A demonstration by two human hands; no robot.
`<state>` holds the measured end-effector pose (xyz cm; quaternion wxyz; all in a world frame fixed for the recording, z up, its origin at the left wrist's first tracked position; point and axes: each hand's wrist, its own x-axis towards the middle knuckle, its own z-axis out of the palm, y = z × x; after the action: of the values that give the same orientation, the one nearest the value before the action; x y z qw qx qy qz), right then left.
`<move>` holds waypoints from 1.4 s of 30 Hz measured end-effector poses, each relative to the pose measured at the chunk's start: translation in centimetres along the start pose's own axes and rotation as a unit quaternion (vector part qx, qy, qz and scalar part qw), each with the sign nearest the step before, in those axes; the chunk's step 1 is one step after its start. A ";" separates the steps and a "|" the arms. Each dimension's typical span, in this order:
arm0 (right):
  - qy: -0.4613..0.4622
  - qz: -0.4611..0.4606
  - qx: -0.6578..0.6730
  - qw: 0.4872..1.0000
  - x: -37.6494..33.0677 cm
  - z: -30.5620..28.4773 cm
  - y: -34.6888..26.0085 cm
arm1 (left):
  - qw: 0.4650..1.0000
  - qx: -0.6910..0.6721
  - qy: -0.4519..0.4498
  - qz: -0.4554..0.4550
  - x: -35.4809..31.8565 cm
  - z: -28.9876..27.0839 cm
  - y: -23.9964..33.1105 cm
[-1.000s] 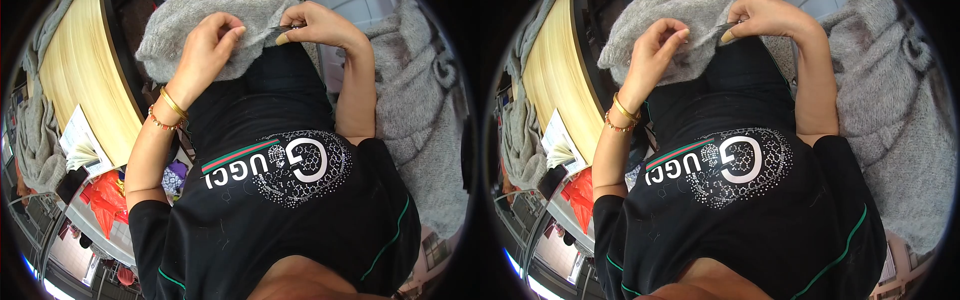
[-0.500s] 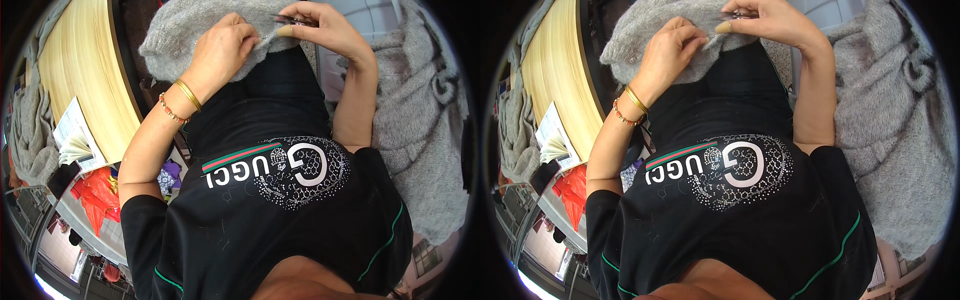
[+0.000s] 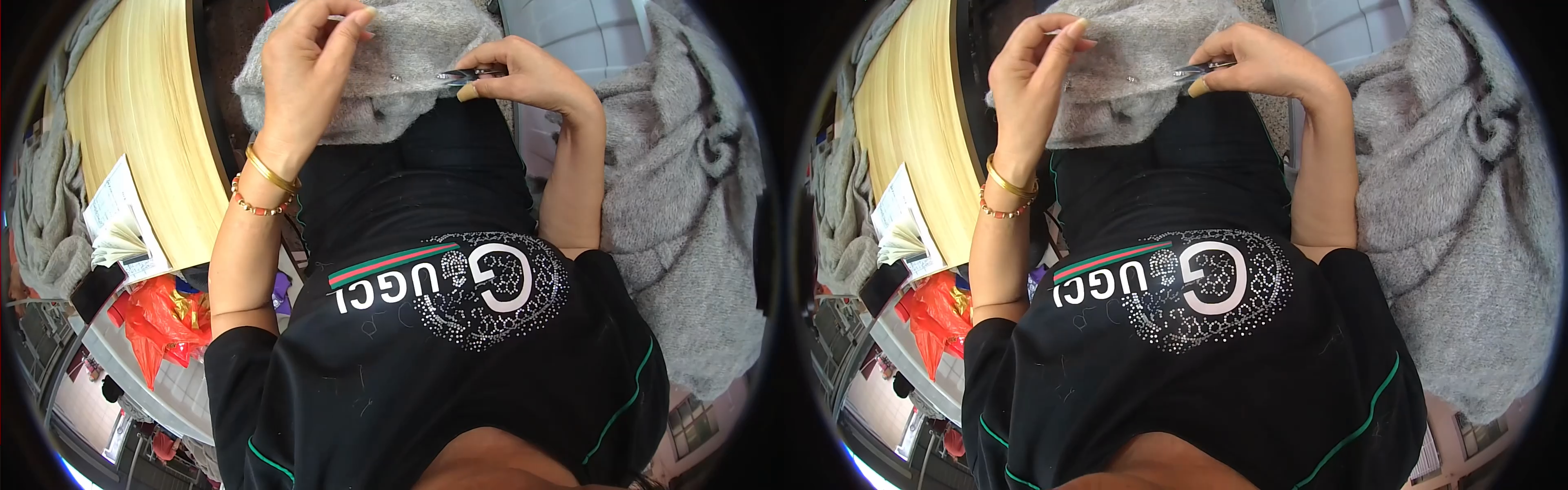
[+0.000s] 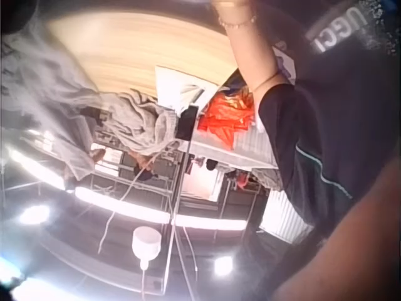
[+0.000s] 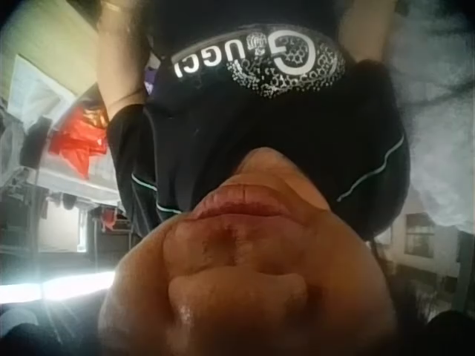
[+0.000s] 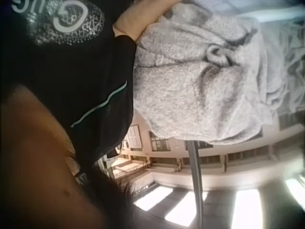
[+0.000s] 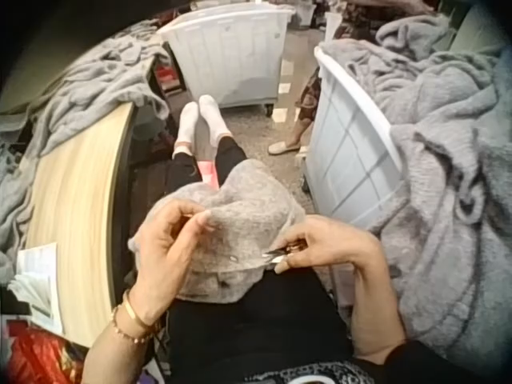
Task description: Trimming loose threads from a grey sweater using small clippers in a garment factory.
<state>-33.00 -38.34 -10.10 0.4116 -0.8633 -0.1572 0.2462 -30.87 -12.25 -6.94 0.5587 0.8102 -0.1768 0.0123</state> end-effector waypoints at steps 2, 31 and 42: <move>-0.034 -0.001 0.002 0.999 0.1 -0.3 0.1 | 0.997 -0.053 0.036 -0.039 0.2 0.2 1.2; -0.086 -0.042 0.066 0.993 -1.1 -1.4 1.6 | 0.933 0.261 -0.184 0.165 -2.3 5.7 -4.4; 0.006 0.080 0.268 0.960 -0.8 -2.0 2.4 | 0.913 0.306 -0.188 0.192 -2.3 6.1 -5.5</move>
<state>-32.37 -41.47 -10.64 0.6074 -0.7328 -0.0133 0.3066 -32.42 -15.48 -14.70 0.2268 0.8794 -0.4180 0.0206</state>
